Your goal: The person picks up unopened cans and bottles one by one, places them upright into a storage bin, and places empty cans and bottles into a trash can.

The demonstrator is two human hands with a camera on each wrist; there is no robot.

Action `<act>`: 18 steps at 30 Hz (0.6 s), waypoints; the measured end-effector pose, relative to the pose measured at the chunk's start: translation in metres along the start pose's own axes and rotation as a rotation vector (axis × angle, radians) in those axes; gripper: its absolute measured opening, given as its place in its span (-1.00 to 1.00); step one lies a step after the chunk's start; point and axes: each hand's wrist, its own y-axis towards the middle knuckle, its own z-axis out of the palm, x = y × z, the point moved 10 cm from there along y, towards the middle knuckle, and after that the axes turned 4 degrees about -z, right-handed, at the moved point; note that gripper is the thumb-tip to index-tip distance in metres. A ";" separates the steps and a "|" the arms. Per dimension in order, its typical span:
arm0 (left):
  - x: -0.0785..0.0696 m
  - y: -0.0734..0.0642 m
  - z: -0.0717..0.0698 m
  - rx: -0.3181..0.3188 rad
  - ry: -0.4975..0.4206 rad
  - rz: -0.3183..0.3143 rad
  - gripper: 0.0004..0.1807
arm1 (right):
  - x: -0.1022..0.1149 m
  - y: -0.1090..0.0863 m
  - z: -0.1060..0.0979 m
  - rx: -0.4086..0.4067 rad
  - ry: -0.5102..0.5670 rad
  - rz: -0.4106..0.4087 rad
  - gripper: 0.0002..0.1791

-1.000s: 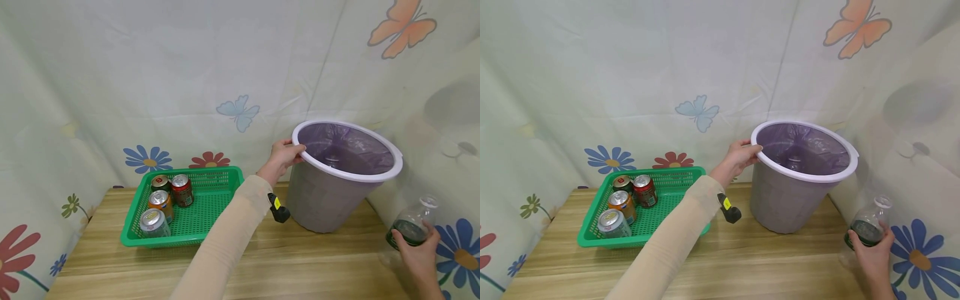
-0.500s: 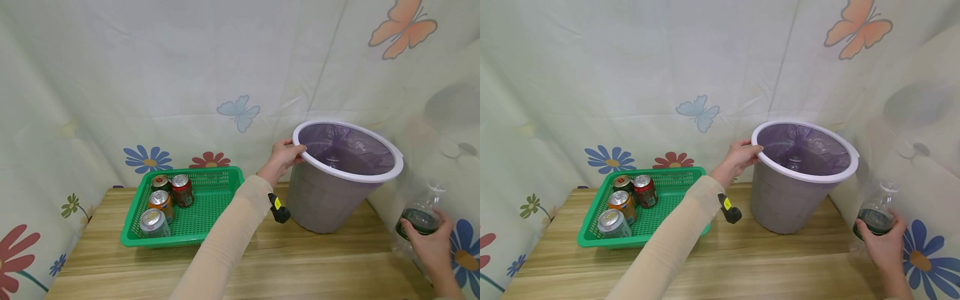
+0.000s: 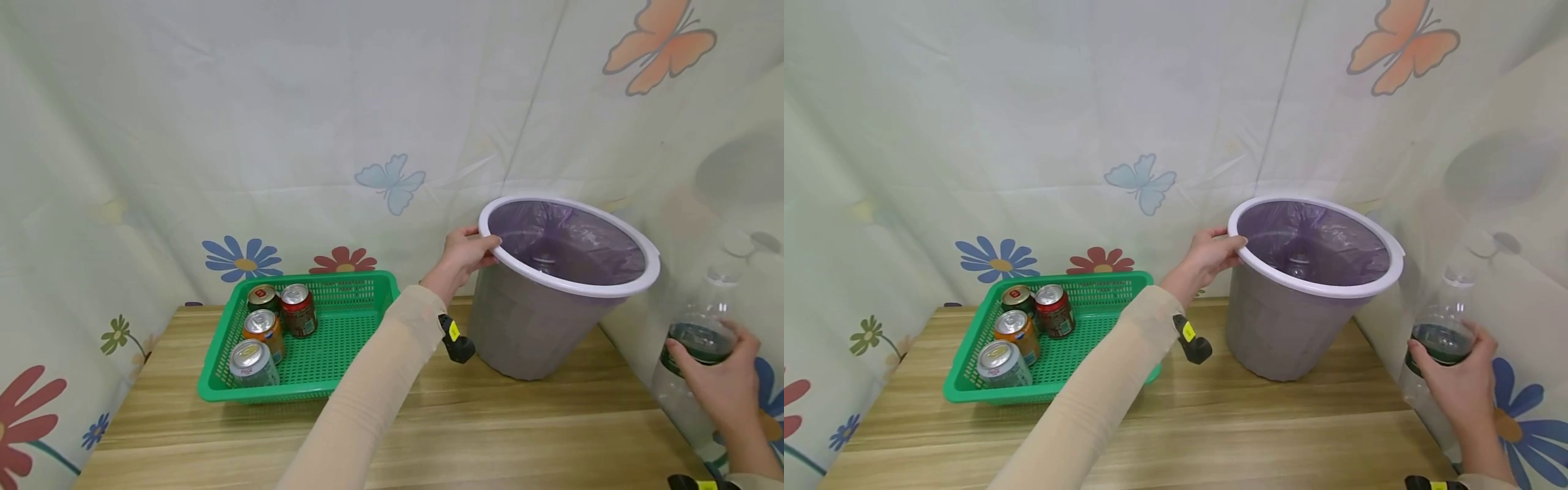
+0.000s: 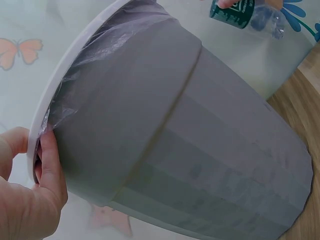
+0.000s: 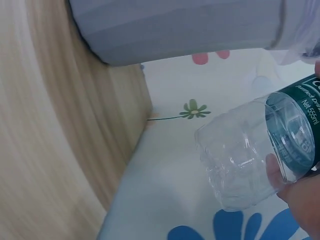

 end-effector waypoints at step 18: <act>0.000 0.001 0.000 0.006 -0.006 0.014 -0.54 | 0.046 0.016 -0.020 -0.013 -0.039 -0.185 -0.06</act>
